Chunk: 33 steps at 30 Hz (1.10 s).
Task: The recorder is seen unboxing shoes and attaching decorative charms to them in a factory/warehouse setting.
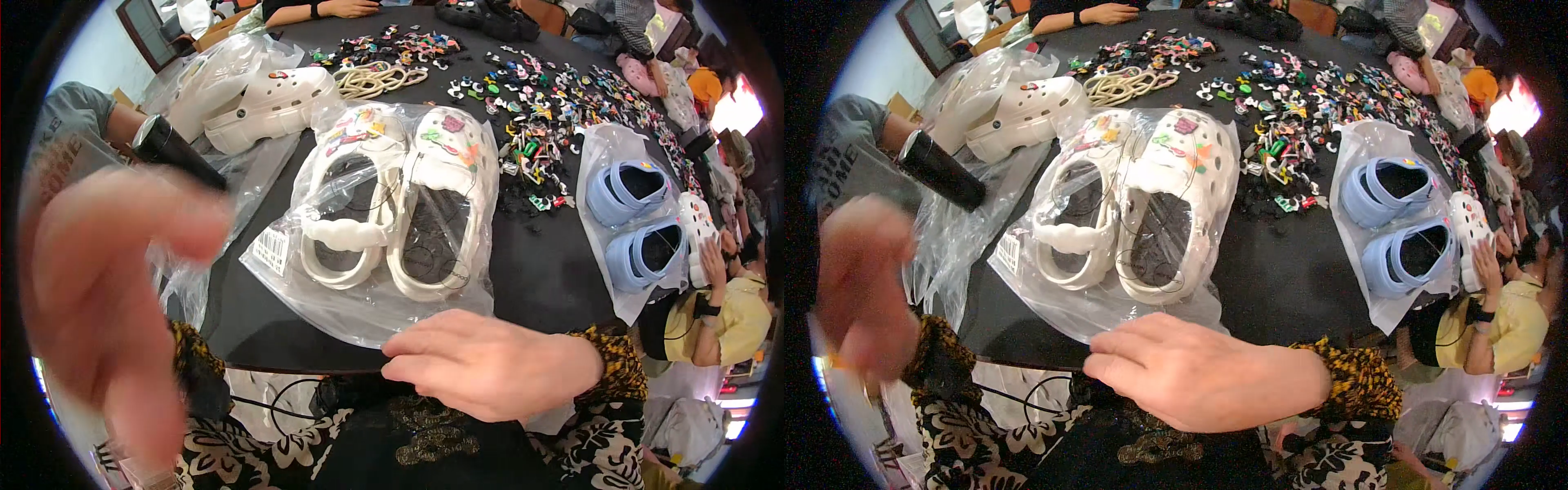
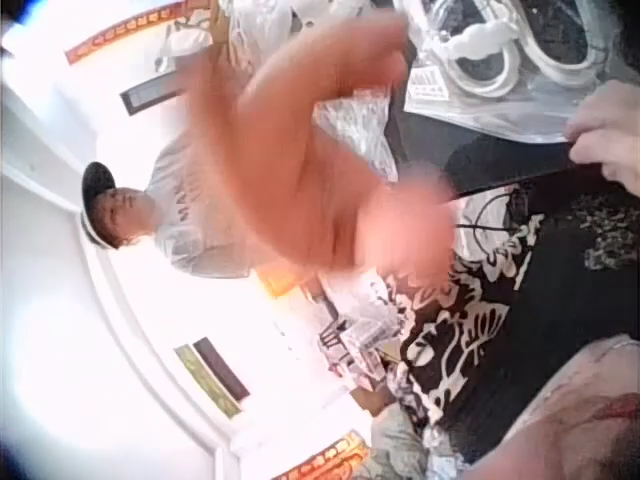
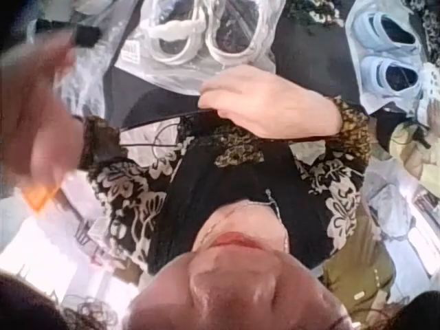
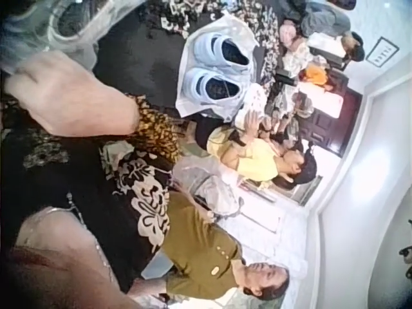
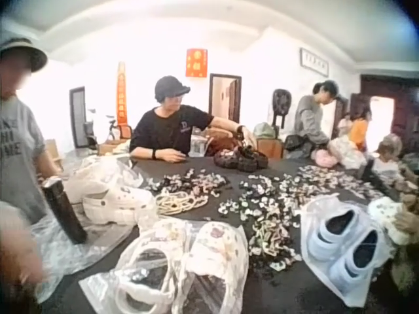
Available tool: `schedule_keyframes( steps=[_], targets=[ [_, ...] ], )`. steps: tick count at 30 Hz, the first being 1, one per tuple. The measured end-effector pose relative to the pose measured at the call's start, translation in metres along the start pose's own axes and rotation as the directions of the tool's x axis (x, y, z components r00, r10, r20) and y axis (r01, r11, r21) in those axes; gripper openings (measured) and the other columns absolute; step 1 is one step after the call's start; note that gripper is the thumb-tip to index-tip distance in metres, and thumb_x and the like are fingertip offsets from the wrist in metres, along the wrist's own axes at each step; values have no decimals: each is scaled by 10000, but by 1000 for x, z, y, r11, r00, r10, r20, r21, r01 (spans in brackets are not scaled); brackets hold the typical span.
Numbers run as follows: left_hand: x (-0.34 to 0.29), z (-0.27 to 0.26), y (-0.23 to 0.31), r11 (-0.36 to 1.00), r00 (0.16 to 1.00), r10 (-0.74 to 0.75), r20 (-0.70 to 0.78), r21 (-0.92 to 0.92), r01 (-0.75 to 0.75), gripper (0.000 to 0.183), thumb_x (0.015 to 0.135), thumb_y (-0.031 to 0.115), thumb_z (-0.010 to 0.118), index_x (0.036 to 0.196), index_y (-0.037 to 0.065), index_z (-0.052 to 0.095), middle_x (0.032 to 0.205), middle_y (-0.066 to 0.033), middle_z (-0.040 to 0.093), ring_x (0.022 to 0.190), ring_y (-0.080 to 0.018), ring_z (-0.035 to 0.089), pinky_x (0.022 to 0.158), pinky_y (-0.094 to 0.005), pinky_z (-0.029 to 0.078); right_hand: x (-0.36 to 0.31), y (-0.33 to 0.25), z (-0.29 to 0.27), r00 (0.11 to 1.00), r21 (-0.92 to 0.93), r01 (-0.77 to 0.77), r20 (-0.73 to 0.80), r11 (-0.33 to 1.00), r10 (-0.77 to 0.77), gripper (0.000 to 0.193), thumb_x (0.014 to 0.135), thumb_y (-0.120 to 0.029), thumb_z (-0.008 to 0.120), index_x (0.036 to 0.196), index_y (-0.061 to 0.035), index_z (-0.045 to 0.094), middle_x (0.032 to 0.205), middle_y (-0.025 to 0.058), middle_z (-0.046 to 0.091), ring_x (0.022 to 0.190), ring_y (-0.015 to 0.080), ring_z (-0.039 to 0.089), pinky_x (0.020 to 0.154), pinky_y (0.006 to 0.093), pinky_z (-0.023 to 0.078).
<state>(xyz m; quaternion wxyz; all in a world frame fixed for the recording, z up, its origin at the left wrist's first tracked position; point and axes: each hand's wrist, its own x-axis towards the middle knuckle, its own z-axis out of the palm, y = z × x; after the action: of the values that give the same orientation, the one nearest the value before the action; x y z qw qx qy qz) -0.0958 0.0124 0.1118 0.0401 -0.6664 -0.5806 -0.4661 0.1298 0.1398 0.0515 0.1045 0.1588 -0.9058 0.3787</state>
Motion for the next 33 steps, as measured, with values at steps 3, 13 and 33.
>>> schedule_keyframes(
  steps=[3, 13, 33],
  targets=[
    [-14, -13, -12, 984, 982, -124, 140, 146, 103, 671, 802, 513, 653, 1109, -79, 577, 1004, -168, 612, 922, -240, 587, 817, -341, 457, -6, 6, 12, 997, -253, 15, 79, 967, 5, 341, 814, -100, 544, 1133, 22, 550, 1150, 192, 565, 1106, 328, 550, 965, 431, 418],
    [-65, 4, -83, 874, 757, -484, 439, 284, 395, 368, 846, 285, 688, 1033, -23, 613, 903, -183, 609, 849, -358, 594, 735, -394, 471, -24, 41, 1, 971, -745, -237, -156, 623, 183, 400, 797, -112, 558, 1188, -30, 576, 1278, 120, 537, 1220, 263, 492, 1016, 469, 345],
    [-47, 98, -21, 802, 826, -307, 472, -340, 492, 237, 975, 194, 543, 911, -26, 608, 650, -103, 541, 630, -95, 466, 589, -307, 447, -51, 16, -22, 956, -354, -151, -289, 923, 45, 231, 664, 92, 593, 860, -31, 593, 927, 112, 605, 928, 320, 595, 842, 395, 477]
  ],
)
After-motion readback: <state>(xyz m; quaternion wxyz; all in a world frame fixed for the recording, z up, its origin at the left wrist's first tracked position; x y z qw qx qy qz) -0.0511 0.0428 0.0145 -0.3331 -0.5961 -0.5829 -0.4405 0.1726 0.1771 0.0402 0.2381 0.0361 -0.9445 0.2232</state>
